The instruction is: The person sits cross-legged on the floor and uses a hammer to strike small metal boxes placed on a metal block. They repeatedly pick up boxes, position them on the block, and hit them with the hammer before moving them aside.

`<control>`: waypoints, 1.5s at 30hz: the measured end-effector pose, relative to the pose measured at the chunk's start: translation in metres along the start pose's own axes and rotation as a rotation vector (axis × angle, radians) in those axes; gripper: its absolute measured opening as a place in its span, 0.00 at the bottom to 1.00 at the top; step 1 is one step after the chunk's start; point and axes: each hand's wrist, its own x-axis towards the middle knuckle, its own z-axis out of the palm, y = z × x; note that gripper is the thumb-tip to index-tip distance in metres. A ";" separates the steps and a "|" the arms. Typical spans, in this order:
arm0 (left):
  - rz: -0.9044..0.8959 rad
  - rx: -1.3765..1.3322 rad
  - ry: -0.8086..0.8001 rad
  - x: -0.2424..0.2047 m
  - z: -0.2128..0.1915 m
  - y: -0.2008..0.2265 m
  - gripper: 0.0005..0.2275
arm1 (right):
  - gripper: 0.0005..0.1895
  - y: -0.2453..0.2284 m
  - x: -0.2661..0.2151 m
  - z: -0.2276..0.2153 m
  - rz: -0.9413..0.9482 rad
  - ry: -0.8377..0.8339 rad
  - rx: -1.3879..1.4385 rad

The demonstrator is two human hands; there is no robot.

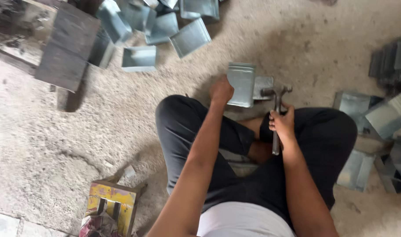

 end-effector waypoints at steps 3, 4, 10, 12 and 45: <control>-0.026 -0.386 0.044 0.005 -0.039 -0.009 0.16 | 0.29 0.010 0.002 -0.005 -0.014 0.018 -0.049; -0.003 -0.651 0.103 0.011 -0.065 -0.010 0.17 | 0.30 0.009 0.002 0.000 -0.005 -0.001 -0.061; 0.293 -1.671 0.017 -0.023 -0.182 -0.023 0.28 | 0.29 -0.019 -0.032 0.014 -0.074 -0.004 -0.286; 0.229 -1.670 -0.074 -0.038 -0.192 -0.023 0.29 | 0.23 -0.045 -0.050 0.015 -0.512 0.079 -0.839; 0.071 -1.299 -0.235 -0.040 -0.115 0.030 0.18 | 0.09 -0.120 -0.125 -0.241 -0.619 0.687 -0.798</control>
